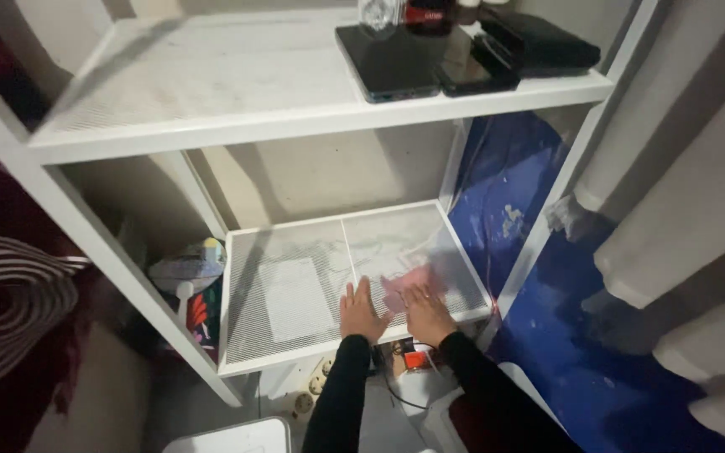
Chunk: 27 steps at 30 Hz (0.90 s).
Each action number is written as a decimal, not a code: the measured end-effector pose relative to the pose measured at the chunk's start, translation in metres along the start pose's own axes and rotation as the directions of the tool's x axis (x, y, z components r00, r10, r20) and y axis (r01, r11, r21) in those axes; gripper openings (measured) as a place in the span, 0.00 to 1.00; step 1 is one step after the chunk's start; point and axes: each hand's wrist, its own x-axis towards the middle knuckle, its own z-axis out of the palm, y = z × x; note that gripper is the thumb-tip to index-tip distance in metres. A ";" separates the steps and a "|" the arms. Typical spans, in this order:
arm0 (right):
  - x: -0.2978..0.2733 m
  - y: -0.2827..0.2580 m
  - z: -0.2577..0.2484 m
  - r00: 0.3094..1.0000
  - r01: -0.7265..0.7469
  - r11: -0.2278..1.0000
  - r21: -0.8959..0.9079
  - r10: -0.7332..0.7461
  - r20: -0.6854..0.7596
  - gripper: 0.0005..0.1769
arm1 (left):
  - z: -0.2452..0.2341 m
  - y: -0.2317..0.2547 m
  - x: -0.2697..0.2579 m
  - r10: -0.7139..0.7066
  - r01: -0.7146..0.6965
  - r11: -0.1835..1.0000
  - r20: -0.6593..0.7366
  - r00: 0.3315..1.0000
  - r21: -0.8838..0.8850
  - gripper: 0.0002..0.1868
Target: Organizing and cleaning a shelf unit in a bedroom.
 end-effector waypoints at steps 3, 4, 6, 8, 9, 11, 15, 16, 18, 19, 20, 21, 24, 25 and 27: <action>0.029 -0.052 -0.103 0.993 -0.074 0.975 0.208 0.053 0.107 0.25 | -0.006 0.003 0.005 0.019 -0.020 0.999 -0.009 1.000 -0.042 0.60; 0.042 -0.044 -0.116 0.994 -0.066 0.977 0.204 0.046 0.102 0.25 | -0.015 0.006 0.009 0.019 -0.020 0.999 -0.018 1.000 -0.044 0.60; 0.052 -0.030 -0.134 0.998 0.053 0.922 0.383 -0.055 -0.006 0.29 | -0.023 0.008 0.001 -0.036 0.031 0.999 0.113 0.993 0.045 0.59; 0.053 -0.039 -0.148 0.989 0.138 0.951 0.276 -0.145 0.005 0.24 | -0.016 -0.011 0.005 0.024 -0.036 0.996 0.154 0.988 0.077 0.54; 0.054 -0.044 -0.153 0.971 0.235 0.959 0.158 -0.239 0.008 0.21 | -0.011 -0.022 0.006 0.094 -0.115 0.987 0.180 0.979 0.109 0.49; 0.047 -0.051 -0.136 0.990 0.123 0.953 0.278 -0.137 0.029 0.18 | 0.012 -0.064 0.015 0.187 -0.198 0.978 0.138 0.973 0.066 0.46; 0.023 -0.111 -0.131 0.996 0.065 0.985 0.161 -0.073 0.045 0.12 | -0.040 -0.086 -0.027 0.020 -0.042 0.998 0.380 0.925 0.050 0.32; 0.014 -0.114 -0.109 0.995 0.064 0.982 0.176 -0.077 0.064 0.12 | -0.041 -0.100 -0.035 0.000 -0.022 0.998 0.392 0.920 0.051 0.32; -0.009 -0.124 -0.065 0.969 -0.072 0.870 0.487 -0.054 0.239 0.16 | -0.042 -0.130 -0.054 0.018 0.000 0.998 0.262 0.965 -0.070 0.34; -0.017 -0.132 -0.053 0.964 -0.081 0.864 0.498 -0.060 0.260 0.16 | -0.044 -0.142 -0.070 -0.003 0.023 0.997 0.276 0.961 -0.070 0.34; -0.022 -0.138 -0.043 0.970 -0.021 0.909 0.417 -0.083 0.230 0.14 | -0.047 -0.151 -0.080 0.032 -0.007 0.995 0.241 0.970 -0.102 0.31; -0.027 -0.144 -0.034 0.973 0.038 0.943 0.331 -0.110 0.202 0.11 | -0.050 -0.159 -0.091 0.065 -0.039 0.990 0.204 0.977 -0.132 0.30; -0.049 -0.167 -0.019 0.926 -0.079 0.867 0.491 -0.119 0.359 0.06 | -0.073 -0.160 -0.128 0.046 -0.021 0.990 0.179 0.983 -0.137 0.21; -0.057 -0.179 -0.014 0.921 -0.076 0.863 0.499 -0.132 0.368 0.06 | -0.079 -0.164 -0.139 0.029 -0.004 0.991 0.181 0.983 -0.135 0.21; -0.069 -0.198 -0.009 0.899 -0.136 0.791 0.596 -0.154 0.410 0.06 | -0.092 -0.168 -0.154 -0.031 0.050 0.993 0.175 0.984 -0.107 0.15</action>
